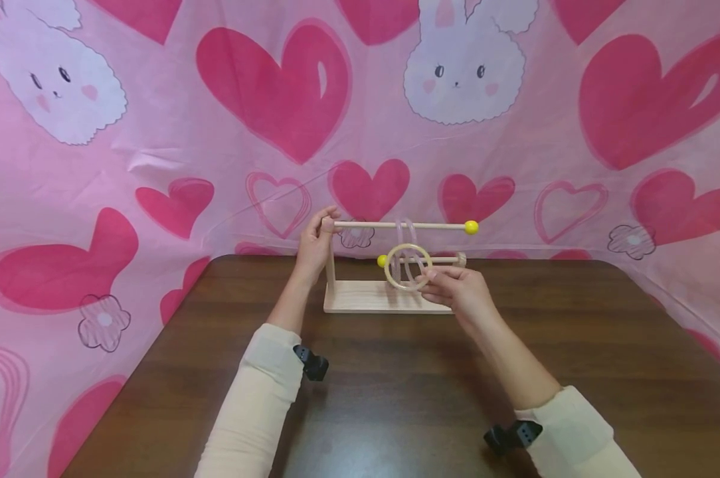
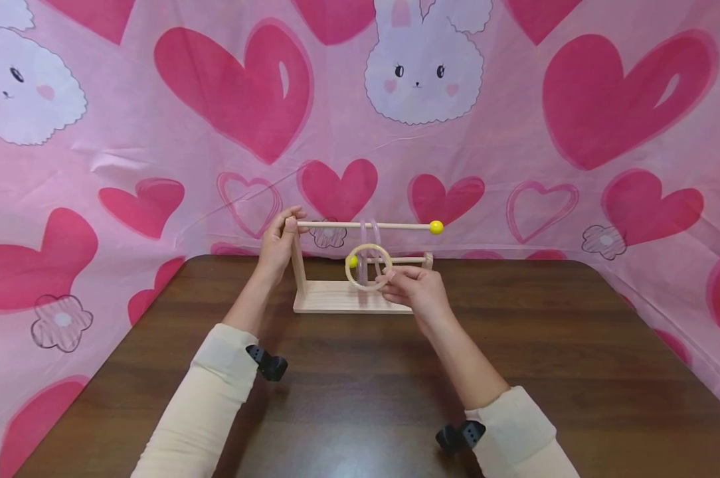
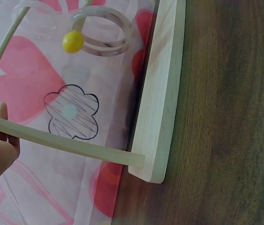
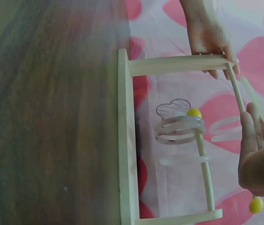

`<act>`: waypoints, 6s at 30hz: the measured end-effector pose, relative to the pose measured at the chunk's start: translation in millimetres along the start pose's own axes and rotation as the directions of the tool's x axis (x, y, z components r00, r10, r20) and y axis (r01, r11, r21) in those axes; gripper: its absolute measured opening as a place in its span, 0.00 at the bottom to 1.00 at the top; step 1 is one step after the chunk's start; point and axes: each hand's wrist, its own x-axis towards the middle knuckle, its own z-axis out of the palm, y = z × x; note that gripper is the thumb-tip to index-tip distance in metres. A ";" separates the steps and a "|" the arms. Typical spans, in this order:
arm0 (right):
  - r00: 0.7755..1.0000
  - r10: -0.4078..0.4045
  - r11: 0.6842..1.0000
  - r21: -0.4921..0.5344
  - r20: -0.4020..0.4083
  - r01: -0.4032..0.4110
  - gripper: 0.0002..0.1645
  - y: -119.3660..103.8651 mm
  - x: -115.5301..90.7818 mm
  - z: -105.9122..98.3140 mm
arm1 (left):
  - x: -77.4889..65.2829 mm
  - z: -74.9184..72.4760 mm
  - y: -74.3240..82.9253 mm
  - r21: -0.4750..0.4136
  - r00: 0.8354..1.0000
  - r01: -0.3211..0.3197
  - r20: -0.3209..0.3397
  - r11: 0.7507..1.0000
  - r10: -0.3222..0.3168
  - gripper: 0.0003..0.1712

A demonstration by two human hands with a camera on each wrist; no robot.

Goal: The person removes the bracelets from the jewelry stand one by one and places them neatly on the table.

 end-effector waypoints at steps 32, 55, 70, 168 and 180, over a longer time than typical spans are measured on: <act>0.935 0.265 0.915 -0.367 0.237 -0.166 0.14 43.6 -6.9 15.3 | -0.4 -0.8 2.0 0.014 1.000 0.019 0.001 1.000 -0.019 0.20; 0.884 0.380 0.747 -0.653 0.271 -0.120 0.10 51.8 -10.8 21.3 | -0.9 0.2 2.8 0.005 1.000 0.018 -0.005 1.000 -0.018 0.20; 0.858 0.424 0.746 -0.649 0.291 -0.149 0.14 56.1 -8.3 19.6 | 1.0 0.0 1.2 0.009 1.000 0.030 -0.005 1.000 -0.030 0.19; 0.996 -0.022 0.947 -0.321 -0.085 -0.007 0.22 18.8 30.4 -2.8 | 1.9 0.2 -0.9 -0.009 1.000 0.004 0.003 1.000 -0.004 0.17; 0.995 -0.018 0.955 -0.298 -0.100 -0.013 0.25 4.6 43.9 -10.3 | 2.4 -1.0 -1.0 0.003 1.000 0.009 0.020 1.000 -0.009 0.19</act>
